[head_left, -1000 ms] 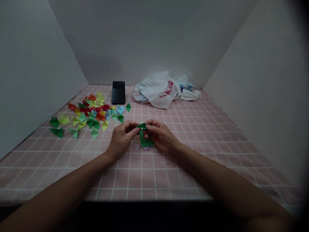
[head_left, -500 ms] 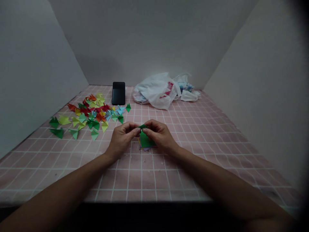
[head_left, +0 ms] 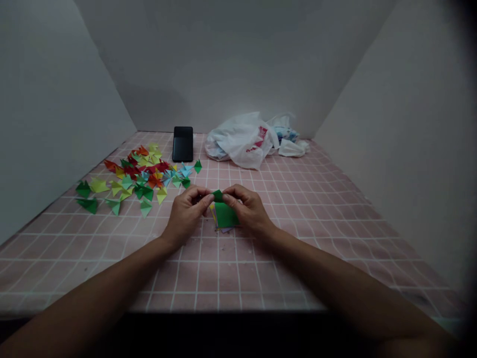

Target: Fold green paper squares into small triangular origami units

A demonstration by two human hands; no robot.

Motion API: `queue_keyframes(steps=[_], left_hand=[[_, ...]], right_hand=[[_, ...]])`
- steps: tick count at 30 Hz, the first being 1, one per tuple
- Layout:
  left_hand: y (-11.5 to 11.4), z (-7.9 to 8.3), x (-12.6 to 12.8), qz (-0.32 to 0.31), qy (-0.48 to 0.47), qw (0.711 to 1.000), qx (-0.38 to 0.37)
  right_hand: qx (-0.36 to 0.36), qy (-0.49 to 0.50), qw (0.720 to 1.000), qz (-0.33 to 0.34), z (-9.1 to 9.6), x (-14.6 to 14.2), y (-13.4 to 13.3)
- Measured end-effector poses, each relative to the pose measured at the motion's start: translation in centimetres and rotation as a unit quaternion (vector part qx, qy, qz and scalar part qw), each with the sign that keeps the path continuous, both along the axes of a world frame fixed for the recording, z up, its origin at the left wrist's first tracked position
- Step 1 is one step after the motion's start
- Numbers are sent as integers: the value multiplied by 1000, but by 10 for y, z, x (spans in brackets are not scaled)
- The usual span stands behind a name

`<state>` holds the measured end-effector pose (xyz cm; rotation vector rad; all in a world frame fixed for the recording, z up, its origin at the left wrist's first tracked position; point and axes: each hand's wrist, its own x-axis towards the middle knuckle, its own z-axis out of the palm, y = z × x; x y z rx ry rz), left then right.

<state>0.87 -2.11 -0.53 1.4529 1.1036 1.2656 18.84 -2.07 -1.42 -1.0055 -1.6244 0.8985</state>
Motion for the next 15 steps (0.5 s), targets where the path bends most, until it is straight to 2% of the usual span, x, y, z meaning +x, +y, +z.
queue_keyframes(steps=[6, 11, 15], left_hand=[[1, -4, 2, -31, -37, 998, -26], [2, -5, 5, -29, -73, 997, -1], [1, -5, 4, -34, -54, 998, 12]], right_hand=[[-13, 13, 1000, 12, -3, 0, 0], [-28, 9, 999, 21, -3, 1, 0], [-24, 0, 1000, 16, -3, 1, -1]])
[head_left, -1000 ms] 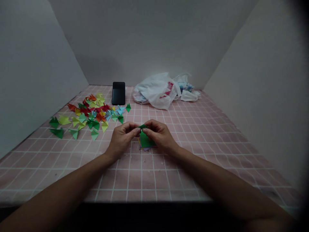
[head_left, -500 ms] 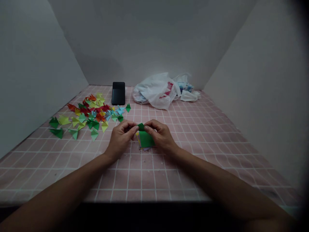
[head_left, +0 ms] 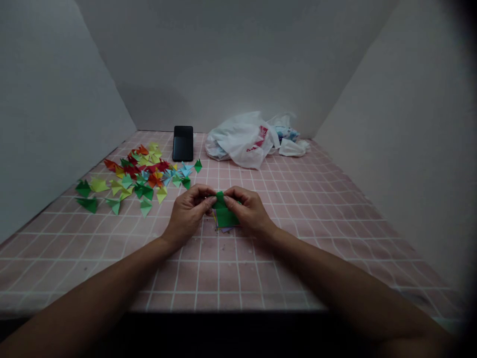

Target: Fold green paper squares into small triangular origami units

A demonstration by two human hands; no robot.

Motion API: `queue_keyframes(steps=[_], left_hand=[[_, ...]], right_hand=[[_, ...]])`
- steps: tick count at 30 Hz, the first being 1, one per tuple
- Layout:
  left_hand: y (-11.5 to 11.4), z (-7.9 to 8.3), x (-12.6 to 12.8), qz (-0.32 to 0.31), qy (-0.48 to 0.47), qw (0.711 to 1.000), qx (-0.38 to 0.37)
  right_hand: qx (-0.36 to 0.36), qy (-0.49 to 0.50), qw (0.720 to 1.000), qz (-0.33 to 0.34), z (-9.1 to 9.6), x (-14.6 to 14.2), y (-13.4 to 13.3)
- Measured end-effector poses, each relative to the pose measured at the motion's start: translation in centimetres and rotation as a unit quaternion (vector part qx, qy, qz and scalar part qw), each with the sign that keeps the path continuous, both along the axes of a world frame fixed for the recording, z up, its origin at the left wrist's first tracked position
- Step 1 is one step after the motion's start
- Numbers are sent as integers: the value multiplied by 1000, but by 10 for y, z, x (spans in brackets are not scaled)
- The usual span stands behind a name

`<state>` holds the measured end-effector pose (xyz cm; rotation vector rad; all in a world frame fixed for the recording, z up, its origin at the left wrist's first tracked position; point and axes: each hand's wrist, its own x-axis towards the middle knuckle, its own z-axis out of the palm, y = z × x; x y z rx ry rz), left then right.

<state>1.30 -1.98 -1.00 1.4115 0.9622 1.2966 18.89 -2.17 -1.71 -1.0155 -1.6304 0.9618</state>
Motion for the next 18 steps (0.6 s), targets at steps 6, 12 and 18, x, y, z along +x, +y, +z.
queue_keyframes(steps=[6, 12, 18], left_hand=[[0, 0, -3, 9, 43, 999, -3], [0, -3, -2, 15, 50, 999, -1], [-2, -4, -2, 15, 45, 999, -14]], right_hand=[[30, -19, 999, -2, -1, -1, -1], [61, -16, 998, 2, -1, -1, 0], [59, -12, 998, 2, 0, -3, -1]])
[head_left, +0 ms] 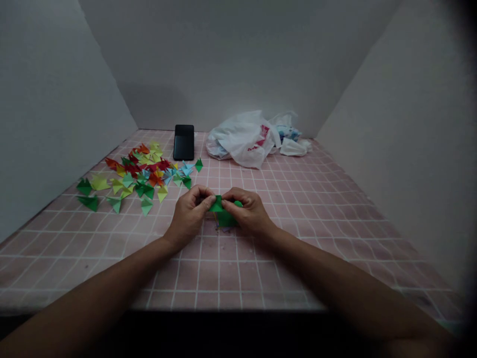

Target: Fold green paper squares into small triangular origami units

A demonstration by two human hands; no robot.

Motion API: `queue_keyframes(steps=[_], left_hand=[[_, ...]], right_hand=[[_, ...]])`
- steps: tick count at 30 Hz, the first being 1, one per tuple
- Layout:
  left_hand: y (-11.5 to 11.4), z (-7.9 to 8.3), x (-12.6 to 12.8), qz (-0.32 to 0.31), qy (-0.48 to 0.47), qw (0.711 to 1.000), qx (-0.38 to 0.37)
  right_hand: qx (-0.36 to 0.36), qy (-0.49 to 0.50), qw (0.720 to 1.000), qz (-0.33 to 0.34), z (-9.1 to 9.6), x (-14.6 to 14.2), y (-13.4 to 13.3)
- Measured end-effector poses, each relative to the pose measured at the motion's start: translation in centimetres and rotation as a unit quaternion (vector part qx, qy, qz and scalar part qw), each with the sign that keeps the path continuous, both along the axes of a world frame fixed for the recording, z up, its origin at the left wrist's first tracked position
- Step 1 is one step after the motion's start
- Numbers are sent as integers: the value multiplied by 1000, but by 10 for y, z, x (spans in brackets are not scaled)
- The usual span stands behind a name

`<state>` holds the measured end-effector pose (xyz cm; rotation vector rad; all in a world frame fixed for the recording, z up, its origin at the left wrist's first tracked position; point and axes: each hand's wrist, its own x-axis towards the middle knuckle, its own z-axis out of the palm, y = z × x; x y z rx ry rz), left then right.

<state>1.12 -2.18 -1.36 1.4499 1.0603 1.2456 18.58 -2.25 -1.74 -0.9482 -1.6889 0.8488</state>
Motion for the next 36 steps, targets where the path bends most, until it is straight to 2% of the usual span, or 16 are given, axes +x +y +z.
queue_keyframes(steps=[9, 14, 22, 27, 30, 36], left_hand=[[-1, 3, 0, 13, 22, 999, 28], [-4, 3, 0, -6, 41, 999, 32], [-6, 8, 3, -2, -21, 999, 47], [-9, 14, 3, 24, -21, 997, 68], [-10, 15, 2, 21, -31, 998, 46], [-1, 14, -1, -46, 9, 999, -13]], right_hand=[[-40, -8, 999, 14, 5, 1, -4], [-72, 13, 997, 26, 8, 0, -5], [-65, 31, 997, -12, 6, -1, -9], [-102, 59, 993, -7, 7, -4, -13], [-120, 79, 990, 2, 8, -4, -14], [-127, 83, 988, -6, 5, -1, -8]])
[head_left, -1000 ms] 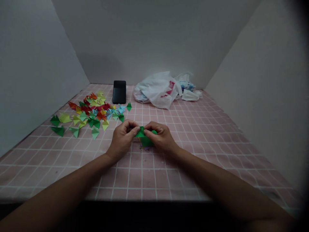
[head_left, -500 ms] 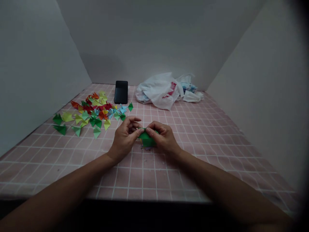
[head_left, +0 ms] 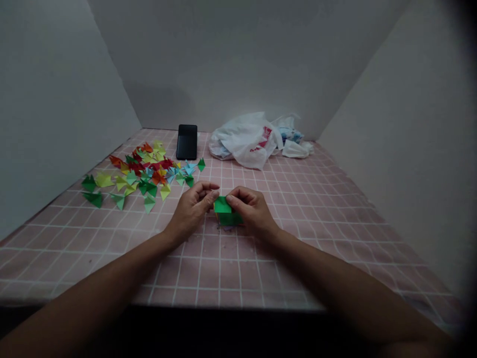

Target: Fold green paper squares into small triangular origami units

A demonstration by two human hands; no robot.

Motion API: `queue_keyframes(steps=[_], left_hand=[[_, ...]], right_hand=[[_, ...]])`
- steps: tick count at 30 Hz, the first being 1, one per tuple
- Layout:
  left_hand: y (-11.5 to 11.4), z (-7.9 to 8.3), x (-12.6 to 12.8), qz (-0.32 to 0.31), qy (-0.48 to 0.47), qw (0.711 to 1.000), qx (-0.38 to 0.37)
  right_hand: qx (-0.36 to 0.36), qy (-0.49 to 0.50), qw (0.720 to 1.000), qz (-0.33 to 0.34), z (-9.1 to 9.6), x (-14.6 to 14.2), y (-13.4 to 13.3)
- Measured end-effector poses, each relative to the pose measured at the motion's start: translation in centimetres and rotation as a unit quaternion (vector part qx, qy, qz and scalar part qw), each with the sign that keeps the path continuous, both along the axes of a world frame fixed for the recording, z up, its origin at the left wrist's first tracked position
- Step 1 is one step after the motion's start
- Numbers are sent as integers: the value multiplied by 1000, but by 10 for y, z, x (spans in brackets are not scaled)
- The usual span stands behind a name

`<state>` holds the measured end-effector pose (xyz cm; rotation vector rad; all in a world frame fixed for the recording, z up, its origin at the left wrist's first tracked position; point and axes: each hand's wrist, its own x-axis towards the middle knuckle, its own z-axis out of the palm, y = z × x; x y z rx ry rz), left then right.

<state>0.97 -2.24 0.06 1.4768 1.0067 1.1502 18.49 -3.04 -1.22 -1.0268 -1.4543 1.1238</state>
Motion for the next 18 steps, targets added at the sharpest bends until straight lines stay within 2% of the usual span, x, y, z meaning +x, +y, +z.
queue_keyframes(steps=[4, 11, 14, 18], left_hand=[[2, -1, -2, -41, 29, 999, 1], [-5, 5, -2, -25, 30, 999, 27], [-3, 4, -3, -23, 51, 997, 48], [0, -1, -4, -67, 70, 994, 47]], right_hand=[[11, -20, 1000, 7, 0, 1, 3], [-32, 19, 999, 37, 4, -1, -1], [-21, 8, 998, 56, 5, -2, 0], [-53, 28, 993, 101, 2, -4, 0]])
